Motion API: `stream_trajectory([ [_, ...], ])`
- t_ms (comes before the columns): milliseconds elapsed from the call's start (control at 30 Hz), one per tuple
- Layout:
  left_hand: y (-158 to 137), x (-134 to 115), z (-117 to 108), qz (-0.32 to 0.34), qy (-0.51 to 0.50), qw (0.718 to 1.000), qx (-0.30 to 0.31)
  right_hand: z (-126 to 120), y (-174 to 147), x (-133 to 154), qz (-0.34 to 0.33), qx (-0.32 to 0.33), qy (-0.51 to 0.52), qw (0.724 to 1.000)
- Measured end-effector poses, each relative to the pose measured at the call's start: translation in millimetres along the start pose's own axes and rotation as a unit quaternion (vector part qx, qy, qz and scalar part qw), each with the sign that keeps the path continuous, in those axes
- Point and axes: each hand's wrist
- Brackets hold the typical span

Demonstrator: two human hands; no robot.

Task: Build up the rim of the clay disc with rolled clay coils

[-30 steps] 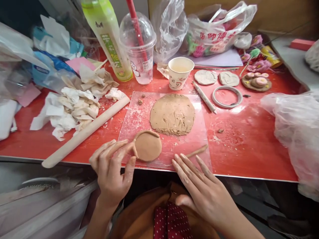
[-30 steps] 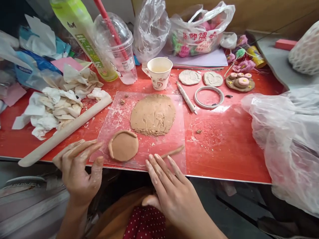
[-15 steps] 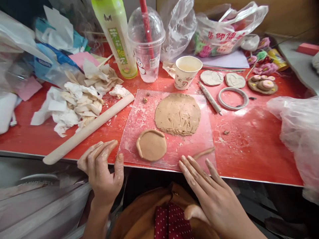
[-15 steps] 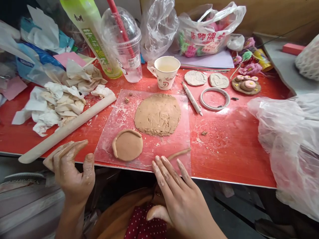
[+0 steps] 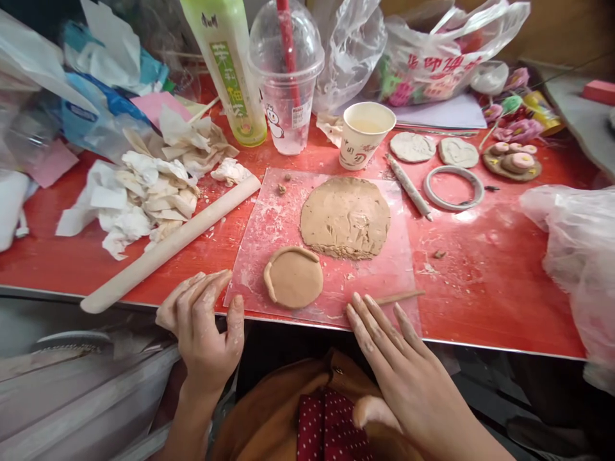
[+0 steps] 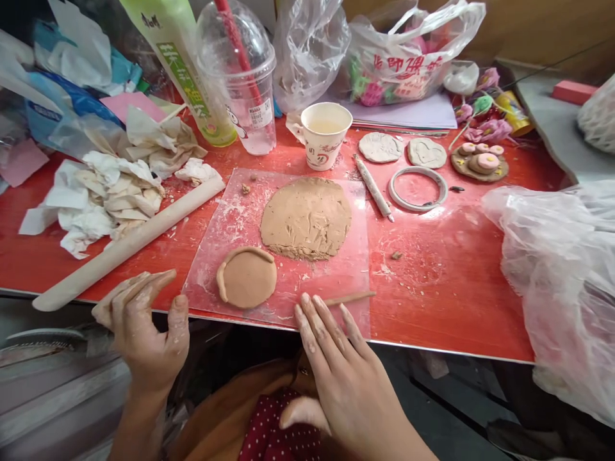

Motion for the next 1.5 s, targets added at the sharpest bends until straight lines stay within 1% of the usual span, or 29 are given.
stream_trajectory([
  [100, 0.3, -6.9, 0.1, 0.009, -0.003, 1.0, 0.004, 4.9, 22.1, -7.2, 0.026, -0.012, -0.007, 1.0],
  [167, 0.2, -9.8, 0.4, 0.017, -0.005, 1.0, 0.01, 7.1, 28.2, -8.1, 0.033, -0.01, -0.008, 0.999],
  [233, -0.2, -11.7, 0.7, 0.026, -0.011, 1.0, 0.011, 5.7, 19.9, -5.8, 0.026, -0.006, 0.0, 1.0],
  [300, -0.4, -15.6, 1.0, 0.036, -0.02, 0.999, 0.006, -0.4, 0.7, -4.2, 0.012, -0.011, 0.019, 1.0],
  [333, -0.3, -19.4, 1.0, 0.04, -0.026, 0.999, 0.006, -4.9, -10.2, -5.3, 0.004, -0.025, 0.034, 0.999],
  [367, 0.2, -25.1, 1.1, 0.045, -0.033, 0.998, 0.01, -9.8, -20.2, -8.2, 0.027, -0.045, 0.044, 0.998],
  [433, 1.9, -41.7, 1.9, 0.069, -0.045, 0.996, 0.032, -18.5, -34.2, -18.9, 0.113, -0.073, 0.055, 0.989],
  [467, 3.1, -52.0, 2.9, 0.091, -0.048, 0.993, 0.048, -21.1, -37.2, -25.8, 0.142, -0.079, 0.057, 0.985],
  [500, 4.3, -62.7, 4.4, 0.118, -0.048, 0.99, 0.067, -22.0, -37.8, -32.9, 0.155, -0.076, 0.057, 0.983],
  [567, 6.3, -82.5, 9.1, 0.167, -0.047, 0.979, 0.103, -19.0, -33.3, -44.7, 0.137, -0.059, 0.054, 0.987],
  [667, 6.9, -99.2, 16.6, 0.198, -0.051, 0.969, 0.139, -8.6, -24.8, -50.8, 0.079, -0.027, 0.034, 0.996],
  [733, 5.8, -99.6, 18.6, 0.195, -0.054, 0.97, 0.137, -3.8, -25.4, -48.1, 0.056, -0.012, 0.017, 0.998],
  [800, 4.1, -94.3, 17.4, 0.177, -0.063, 0.975, 0.121, -2.5, -30.9, -43.8, 0.046, -0.003, 0.01, 0.999],
  [900, 0.8, -84.2, 13.1, 0.142, -0.074, 0.982, 0.1, -2.1, -35.2, -42.0, 0.044, 0.004, 0.012, 0.999],
  [967, -1.1, -80.6, 10.9, 0.133, -0.073, 0.984, 0.095, 0.5, -28.4, -45.4, 0.05, 0.003, 0.007, 0.999],
  [1067, -1.8, -80.9, 9.6, 0.131, -0.064, 0.985, 0.094, 6.1, -12.0, -51.3, 0.066, -0.002, 0.0, 0.998],
  [1133, -1.1, -82.2, 9.5, 0.128, -0.062, 0.986, 0.091, 7.1, -9.1, -50.9, 0.07, 0.001, -0.001, 0.998],
  [1300, -1.6, -80.2, 11.3, 0.135, -0.062, 0.984, 0.095, -1.4, -36.1, -39.1, 0.06, 0.026, -0.004, 0.998],
  [1367, -3.7, -79.1, 12.2, 0.14, -0.061, 0.983, 0.1, -3.3, -39.1, -39.4, 0.056, 0.033, 0.0, 0.998],
  [1500, -7.1, -81.5, 13.0, 0.146, -0.064, 0.98, 0.115, 0.2, -17.0, -49.7, 0.064, 0.021, 0.001, 0.998],
])
Point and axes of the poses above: each hand's wrist, its own y-axis towards the middle knuckle, its own z-axis out of the palm, x = y × z, and after that the axes turned 1 degree about -z, right-handed
